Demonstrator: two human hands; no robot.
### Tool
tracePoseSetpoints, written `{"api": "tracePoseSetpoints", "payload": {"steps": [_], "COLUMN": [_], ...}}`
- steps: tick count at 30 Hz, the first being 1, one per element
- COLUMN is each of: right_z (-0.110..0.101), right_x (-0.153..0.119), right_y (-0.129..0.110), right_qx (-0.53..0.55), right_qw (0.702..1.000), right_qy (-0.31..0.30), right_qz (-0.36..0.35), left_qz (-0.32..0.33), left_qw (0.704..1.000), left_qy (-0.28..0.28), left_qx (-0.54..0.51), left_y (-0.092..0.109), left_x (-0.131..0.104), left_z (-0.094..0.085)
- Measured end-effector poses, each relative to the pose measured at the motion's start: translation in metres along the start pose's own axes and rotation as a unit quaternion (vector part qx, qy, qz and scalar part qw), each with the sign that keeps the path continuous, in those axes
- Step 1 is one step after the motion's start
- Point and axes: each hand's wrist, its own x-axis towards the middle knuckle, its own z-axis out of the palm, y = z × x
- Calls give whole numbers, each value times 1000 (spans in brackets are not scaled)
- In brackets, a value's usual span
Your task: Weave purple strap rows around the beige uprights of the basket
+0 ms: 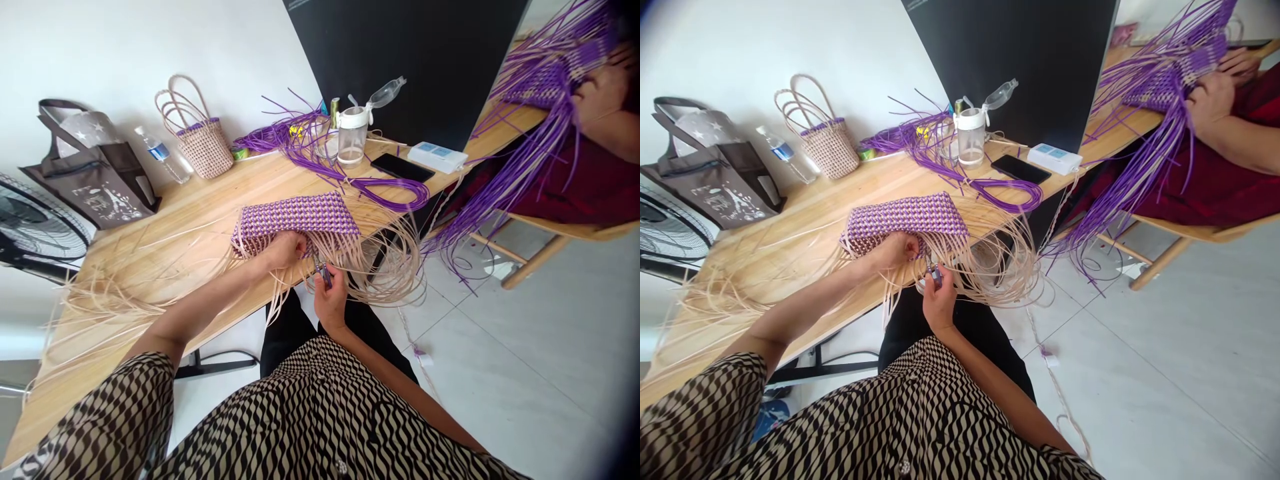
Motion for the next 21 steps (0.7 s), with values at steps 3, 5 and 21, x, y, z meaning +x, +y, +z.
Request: {"api": "tracePoseSetpoints", "payload": {"steps": [3, 5, 21], "right_z": [-4, -5, -75], "right_x": [5, 6, 28], "right_y": [-2, -2, -50], "right_qx": [-11, -6, -149], "right_qw": [1000, 1000, 973], "right_qy": [-14, -18, -110], "right_qz": [-4, 2, -141], "left_qz": [20, 33, -21], "left_qw": [1000, 999, 997], "left_qy": [-1, -16, 78], "left_qx": [24, 34, 1], "left_y": [7, 10, 15], "left_x": [1, 2, -15], "left_z": [2, 3, 17]}}
